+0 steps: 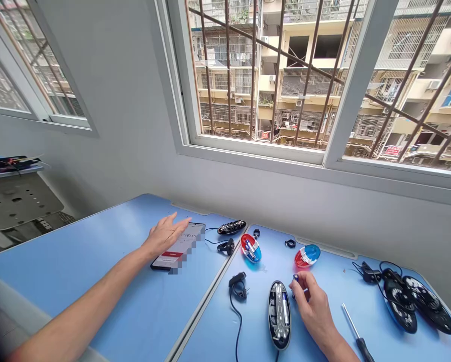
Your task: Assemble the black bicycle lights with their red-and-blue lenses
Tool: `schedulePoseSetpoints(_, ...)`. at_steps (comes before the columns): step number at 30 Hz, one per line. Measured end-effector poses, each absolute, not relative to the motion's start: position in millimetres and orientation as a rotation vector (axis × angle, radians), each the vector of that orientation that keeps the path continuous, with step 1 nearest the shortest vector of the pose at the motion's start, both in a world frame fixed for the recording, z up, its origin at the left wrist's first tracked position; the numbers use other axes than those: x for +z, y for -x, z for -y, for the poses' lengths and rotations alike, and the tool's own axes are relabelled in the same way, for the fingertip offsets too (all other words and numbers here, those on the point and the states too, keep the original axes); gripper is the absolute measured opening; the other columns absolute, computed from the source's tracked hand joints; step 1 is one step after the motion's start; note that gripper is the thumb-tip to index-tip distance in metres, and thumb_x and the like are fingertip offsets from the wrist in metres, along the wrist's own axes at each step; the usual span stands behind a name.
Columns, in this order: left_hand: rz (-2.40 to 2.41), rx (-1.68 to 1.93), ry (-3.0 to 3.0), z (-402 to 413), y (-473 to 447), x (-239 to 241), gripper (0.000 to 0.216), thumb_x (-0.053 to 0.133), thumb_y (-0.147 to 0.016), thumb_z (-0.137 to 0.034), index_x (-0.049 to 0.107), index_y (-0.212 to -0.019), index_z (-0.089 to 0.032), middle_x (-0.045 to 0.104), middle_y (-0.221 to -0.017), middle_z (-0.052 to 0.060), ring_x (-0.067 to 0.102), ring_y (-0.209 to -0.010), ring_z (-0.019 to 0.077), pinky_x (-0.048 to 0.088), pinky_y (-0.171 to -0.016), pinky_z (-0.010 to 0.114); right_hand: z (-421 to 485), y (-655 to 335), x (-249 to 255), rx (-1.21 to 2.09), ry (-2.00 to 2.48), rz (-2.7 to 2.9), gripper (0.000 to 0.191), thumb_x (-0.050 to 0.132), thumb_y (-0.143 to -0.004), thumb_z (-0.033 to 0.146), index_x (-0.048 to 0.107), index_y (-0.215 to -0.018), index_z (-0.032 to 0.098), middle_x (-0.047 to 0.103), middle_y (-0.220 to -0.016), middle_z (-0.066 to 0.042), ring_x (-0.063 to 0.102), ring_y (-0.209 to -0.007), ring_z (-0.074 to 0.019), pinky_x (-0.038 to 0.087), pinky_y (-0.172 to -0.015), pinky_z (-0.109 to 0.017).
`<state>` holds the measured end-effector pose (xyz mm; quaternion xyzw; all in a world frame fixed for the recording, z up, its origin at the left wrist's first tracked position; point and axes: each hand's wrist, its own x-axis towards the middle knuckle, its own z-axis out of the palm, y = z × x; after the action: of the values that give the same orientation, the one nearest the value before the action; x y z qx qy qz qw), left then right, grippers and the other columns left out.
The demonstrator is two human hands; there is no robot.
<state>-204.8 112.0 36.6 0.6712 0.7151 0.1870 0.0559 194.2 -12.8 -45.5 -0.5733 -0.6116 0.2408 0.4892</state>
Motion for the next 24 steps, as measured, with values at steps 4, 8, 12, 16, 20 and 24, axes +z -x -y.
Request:
schedulePoseSetpoints(4,-2.14,0.912,-2.06,-77,172,53,0.062,0.016,-0.096,-0.039,0.044,-0.141,-0.007,0.046,-0.144,0.017,0.041,-0.132,0.0312,0.038,-0.106,0.044,12,-195,-45,0.612,1.4,1.469,0.036,0.051,-0.085,0.058,0.056,-0.088,0.022,0.068,-0.076,-0.005,0.066,-0.067,-0.0214,0.056,-0.058,-0.031)
schedulePoseSetpoints(8,-1.509,0.913,-2.381,-7,101,44,0.044,0.037,-0.094,-0.042,0.062,-0.123,-0.021,0.067,-0.121,0.006,0.06,-0.111,0.0245,0.048,-0.099,0.034,11,-195,-40,0.621,1.366,1.475,0.036,0.047,-0.089,0.057,0.055,-0.091,0.022,0.069,-0.079,-0.006,0.067,-0.073,-0.0218,0.056,-0.062,-0.031)
schedulePoseSetpoints(12,-1.011,0.44,-2.589,38,26,24,0.075,0.068,-0.08,-0.044,0.044,-0.142,-0.01,0.062,-0.127,0.018,0.059,-0.111,0.0349,0.047,-0.1,0.045,15,-191,-36,0.637,1.341,1.529,0.038,0.042,-0.092,0.058,0.055,-0.095,0.022,0.072,-0.103,-0.012,0.068,-0.092,-0.0247,0.056,-0.078,-0.036)
schedulePoseSetpoints(16,-1.17,0.207,-2.59,42,-12,16,0.098,0.066,-0.079,-0.061,0.031,-0.148,-0.002,0.048,-0.139,0.03,0.048,-0.122,0.0461,0.038,-0.104,0.058,23,-188,-37,0.736,1.328,1.62,0.037,0.037,-0.095,0.056,0.053,-0.099,0.023,0.068,-0.121,-0.014,0.064,-0.111,-0.0256,0.052,-0.091,-0.037)
schedulePoseSetpoints(20,-1.212,0.123,-2.554,42,-22,21,0.088,0.058,-0.084,-0.06,0.034,-0.146,-0.003,0.054,-0.132,0.027,0.053,-0.113,0.0428,0.042,-0.099,0.057,25,-186,-37,0.742,1.36,1.706,0.036,0.035,-0.094,0.057,0.05,-0.096,0.024,0.071,-0.113,-0.013,0.068,-0.101,-0.0254,0.054,-0.085,-0.036)
schedulePoseSetpoints(24,-1.113,0.182,-2.51,46,-18,22,0.073,0.058,-0.083,-0.042,0.036,-0.144,-0.008,0.053,-0.131,0.02,0.053,-0.112,0.0368,0.044,-0.099,0.052,25,-190,-26,0.562,1.46,1.82,0.029,0.032,-0.094,0.051,0.045,-0.088,0.025,0.073,-0.092,-0.009,0.07,-0.082,-0.0243,0.052,-0.071,-0.035)
